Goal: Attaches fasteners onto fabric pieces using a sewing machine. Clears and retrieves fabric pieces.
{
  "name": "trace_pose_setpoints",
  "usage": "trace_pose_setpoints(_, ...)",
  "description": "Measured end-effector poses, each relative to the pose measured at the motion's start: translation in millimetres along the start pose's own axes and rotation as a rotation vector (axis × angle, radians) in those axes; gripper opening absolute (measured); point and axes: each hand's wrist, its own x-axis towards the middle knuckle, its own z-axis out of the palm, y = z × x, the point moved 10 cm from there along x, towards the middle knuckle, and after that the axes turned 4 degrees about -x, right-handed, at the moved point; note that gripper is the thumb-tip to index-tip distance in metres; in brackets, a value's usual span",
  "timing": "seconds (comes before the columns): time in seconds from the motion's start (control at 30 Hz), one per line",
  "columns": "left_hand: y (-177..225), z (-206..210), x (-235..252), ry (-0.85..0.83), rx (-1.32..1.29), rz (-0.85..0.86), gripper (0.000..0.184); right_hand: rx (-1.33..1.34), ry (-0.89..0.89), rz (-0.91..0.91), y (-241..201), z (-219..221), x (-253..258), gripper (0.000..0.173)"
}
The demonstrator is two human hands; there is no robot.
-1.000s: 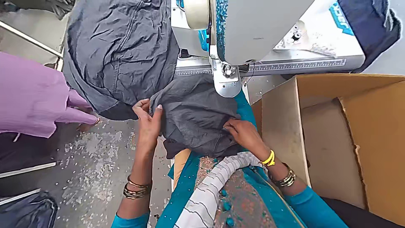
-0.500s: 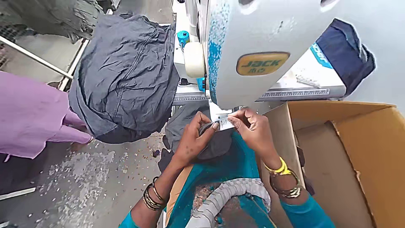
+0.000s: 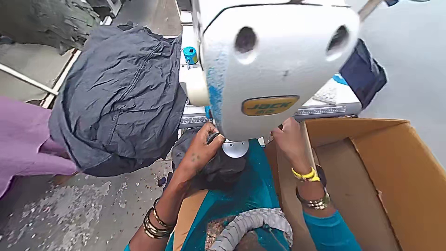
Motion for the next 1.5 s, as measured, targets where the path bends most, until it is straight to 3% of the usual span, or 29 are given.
trace_pose_setpoints(0.1,-0.8,1.0,0.6,0.008,-0.051,0.037,0.006,-0.352,0.174,-0.214,1.9,-19.5,26.0,0.017)
trace_pose_setpoints(0.2,0.3,0.8,-0.6,0.02,-0.102,0.077,0.005,-0.521,0.12,-0.364,3.6,-5.4,47.8,0.02)
trace_pose_setpoints(0.5,-2.8,-0.3,-1.3,0.021,-0.128,0.06,0.006,-0.585,0.104,-0.576,3.2,9.3,47.7,0.005)
trace_pose_setpoints(0.67,-1.9,0.4,-4.1,0.018,-0.168,0.075,0.002,-0.345,0.195,-0.484,8.7,-21.1,34.7,0.015)
trace_pose_setpoints(0.77,-1.4,1.2,-5.0,0.019,-0.206,0.048,0.004,-0.174,0.13,-0.234,16.3,-32.9,31.9,0.016)
trace_pose_setpoints(0.83,-3.9,0.0,-3.2,0.028,-0.191,0.044,0.003,-0.099,0.053,-0.189,10.6,-32.6,30.7,0.019)
trace_pose_setpoints(0.87,-7.0,-1.9,-2.5,0.044,-0.125,0.061,0.006,-0.11,0.042,-0.23,0.6,-31.4,27.6,0.018)
trace_pose_setpoints(0.93,-10.6,-6.5,-9.3,0.115,0.144,0.167,0.029,-0.197,0.098,-0.438,-33.1,-26.9,12.4,0.013)
trace_pose_setpoints(1.0,3.4,1.2,-39.5,0.168,0.374,0.447,0.041,-0.279,0.174,-0.761,-71.1,-14.9,-19.5,0.014)
trace_pose_setpoints(1.07,4.6,25.4,-74.7,0.021,0.489,0.707,0.045,-0.308,0.126,-1.061,-100.5,9.9,-55.3,0.019)
trace_pose_setpoints(1.13,-23.9,34.9,-86.2,-0.025,0.683,0.722,0.051,-0.334,0.079,-1.188,-119.0,29.6,-68.8,0.021)
trace_pose_setpoints(1.23,-123.5,9.7,-53.2,-0.096,0.872,0.205,0.109,-0.368,0.066,-1.076,-123.9,29.1,-55.0,0.017)
trace_pose_setpoints(1.27,-162.4,0.1,-44.5,-0.124,0.87,-0.004,0.108,-0.286,0.035,-0.975,-113.0,23.9,-48.9,0.016)
trace_pose_setpoints(1.33,-204.2,-15.0,-34.1,-0.059,0.81,-0.185,0.085,-0.109,-0.01,-0.72,-74.6,11.9,-38.9,0.021)
trace_pose_setpoints(1.4,-194.4,-16.1,-34.4,0.006,0.735,-0.16,0.072,-0.111,-0.108,-0.462,-28.1,12.9,-45.8,0.041)
trace_pose_setpoints(1.47,-140.5,4.9,-43.9,-0.021,0.631,0.02,0.066,-0.216,-0.281,-0.326,3.9,32.5,-74.7,0.086)
trace_pose_setpoints(1.5,-102.9,23.8,-54.6,-0.067,0.589,0.181,0.063,-0.251,-0.284,-0.369,6.8,43.0,-95.4,0.106)
